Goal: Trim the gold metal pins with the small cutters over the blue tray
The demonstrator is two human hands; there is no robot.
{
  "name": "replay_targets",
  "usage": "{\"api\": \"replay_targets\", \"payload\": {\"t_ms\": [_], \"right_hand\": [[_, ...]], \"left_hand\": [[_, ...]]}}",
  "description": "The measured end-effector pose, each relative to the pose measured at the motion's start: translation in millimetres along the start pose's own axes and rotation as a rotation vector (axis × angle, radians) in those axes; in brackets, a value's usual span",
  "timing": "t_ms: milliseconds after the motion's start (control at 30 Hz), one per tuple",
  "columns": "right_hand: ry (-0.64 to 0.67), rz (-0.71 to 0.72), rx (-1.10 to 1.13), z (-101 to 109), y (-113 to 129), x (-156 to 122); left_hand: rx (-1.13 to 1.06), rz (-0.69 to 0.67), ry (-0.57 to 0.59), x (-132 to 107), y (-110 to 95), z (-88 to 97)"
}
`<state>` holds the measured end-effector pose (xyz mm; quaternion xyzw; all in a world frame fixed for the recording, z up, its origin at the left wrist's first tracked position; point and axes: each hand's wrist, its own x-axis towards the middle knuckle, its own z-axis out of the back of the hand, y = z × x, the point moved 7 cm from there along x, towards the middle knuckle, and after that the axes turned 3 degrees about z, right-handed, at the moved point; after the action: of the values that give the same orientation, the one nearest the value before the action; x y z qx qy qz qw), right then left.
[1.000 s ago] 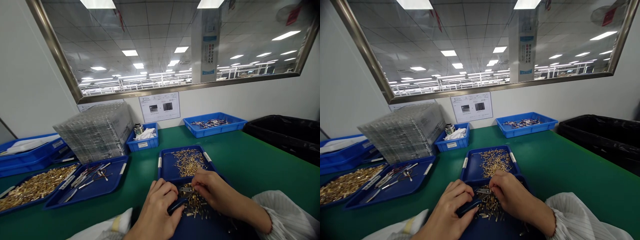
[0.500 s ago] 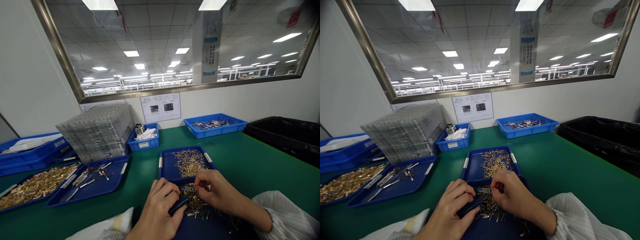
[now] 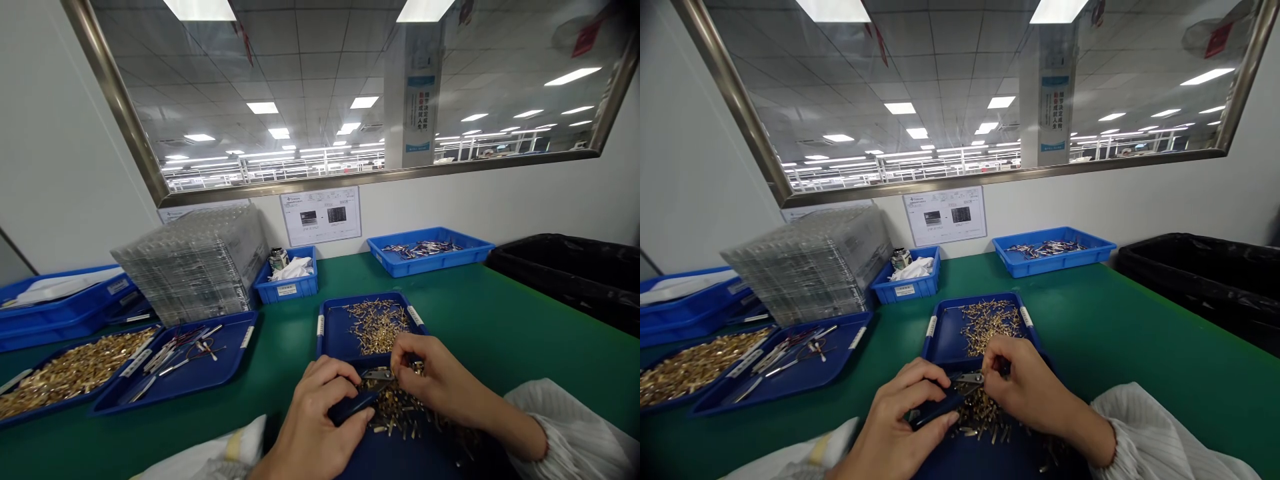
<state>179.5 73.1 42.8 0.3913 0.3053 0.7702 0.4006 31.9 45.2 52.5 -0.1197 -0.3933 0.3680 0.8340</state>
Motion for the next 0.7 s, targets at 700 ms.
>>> {"api": "replay_targets", "payload": {"t_ms": [700], "right_hand": [[0.123,0.183,-0.393,-7.8,8.2,-6.2]], "left_hand": [[0.186,-0.124,0.11,0.4,-10.6,-5.1]]}}
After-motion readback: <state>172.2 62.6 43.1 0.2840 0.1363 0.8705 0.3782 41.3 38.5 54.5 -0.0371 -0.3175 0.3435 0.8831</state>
